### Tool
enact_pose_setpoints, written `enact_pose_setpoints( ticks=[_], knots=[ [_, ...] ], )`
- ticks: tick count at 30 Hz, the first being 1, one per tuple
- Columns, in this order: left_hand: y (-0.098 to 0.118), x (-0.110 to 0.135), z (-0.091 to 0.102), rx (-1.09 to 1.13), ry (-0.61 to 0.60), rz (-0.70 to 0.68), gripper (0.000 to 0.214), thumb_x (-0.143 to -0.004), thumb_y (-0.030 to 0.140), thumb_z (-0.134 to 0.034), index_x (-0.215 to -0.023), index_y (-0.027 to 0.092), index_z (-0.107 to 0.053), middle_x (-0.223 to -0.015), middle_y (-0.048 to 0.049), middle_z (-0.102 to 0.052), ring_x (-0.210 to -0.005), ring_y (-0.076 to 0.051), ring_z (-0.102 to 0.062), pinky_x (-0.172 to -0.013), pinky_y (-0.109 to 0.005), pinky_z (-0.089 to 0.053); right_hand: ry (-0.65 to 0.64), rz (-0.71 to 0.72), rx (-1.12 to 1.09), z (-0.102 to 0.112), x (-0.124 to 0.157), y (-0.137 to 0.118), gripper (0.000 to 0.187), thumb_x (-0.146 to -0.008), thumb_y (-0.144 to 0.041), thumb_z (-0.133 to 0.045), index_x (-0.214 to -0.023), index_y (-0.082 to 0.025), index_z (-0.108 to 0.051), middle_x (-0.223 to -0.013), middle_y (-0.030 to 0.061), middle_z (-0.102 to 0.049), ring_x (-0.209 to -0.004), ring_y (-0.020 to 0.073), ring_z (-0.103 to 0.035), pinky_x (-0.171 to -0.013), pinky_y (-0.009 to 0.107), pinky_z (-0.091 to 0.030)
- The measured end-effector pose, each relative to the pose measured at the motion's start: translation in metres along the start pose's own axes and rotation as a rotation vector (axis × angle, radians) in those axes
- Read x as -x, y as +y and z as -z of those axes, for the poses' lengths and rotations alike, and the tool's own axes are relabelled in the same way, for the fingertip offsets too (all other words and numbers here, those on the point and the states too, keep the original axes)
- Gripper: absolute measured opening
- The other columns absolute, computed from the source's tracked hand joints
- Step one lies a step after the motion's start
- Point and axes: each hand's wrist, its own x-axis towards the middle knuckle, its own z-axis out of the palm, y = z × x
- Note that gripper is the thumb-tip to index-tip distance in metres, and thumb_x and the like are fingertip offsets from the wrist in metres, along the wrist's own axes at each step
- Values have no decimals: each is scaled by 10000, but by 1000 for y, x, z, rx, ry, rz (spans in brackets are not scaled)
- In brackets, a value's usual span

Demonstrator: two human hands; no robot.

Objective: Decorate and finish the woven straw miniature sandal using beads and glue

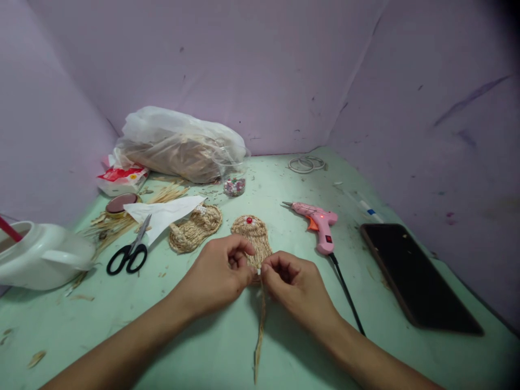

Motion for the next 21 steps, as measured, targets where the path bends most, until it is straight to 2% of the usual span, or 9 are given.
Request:
enact_pose_setpoints(
  ticks=[2, 5, 10, 16, 21],
  knots=[
    [4, 4, -2, -29, 59, -33, 63, -655, 185, -537, -694, 157, -579, -568, 38, -514, -555, -102, -465, -545, -211, -376, 14, -1, -2, 0, 0, 0, 111, -696, -199, -509, -608, -165, -569, -462, -41, -476, -429, 82, -402, -412, 197, -308],
    [7, 8, -6, -100, 16, -39, 138, -684, 212, -520, -591, 152, -603, -561, 8, -561, -568, -119, -492, -548, -225, -377, 29, 42, 26, 0, 0, 0, 113, -693, -185, -510, -616, -160, -588, -505, -23, -524, -464, 90, -445, -444, 203, -346],
    [4, 7, -11, -115, 44, 69, 202, -695, 262, -517, -617, 142, -659, -595, -25, -640, -601, -151, -545, -571, -248, -398, 57, 160, 70, 0, 2, 0, 131, -699, -181, -526, -611, -161, -622, -531, 0, -580, -475, 102, -477, -438, 208, -368],
    [7, 6, -8, -90, 46, 115, 191, -674, 267, -538, -583, 146, -654, -564, -15, -634, -562, -140, -531, -530, -237, -386, 103, 459, 216, 2, 5, 4, 118, -734, -145, -540, -684, -163, -645, -576, 19, -611, -471, 107, -515, -453, 221, -396],
    [8, 8, -6, -112, 23, 106, 187, -673, 250, -522, -582, 151, -652, -569, -15, -634, -573, -142, -533, -551, -244, -389, 29, 616, 303, 6, 7, 8, 132, -779, -122, -504, -769, -137, -635, -618, 41, -604, -537, 124, -543, -503, 236, -420]
  ],
)
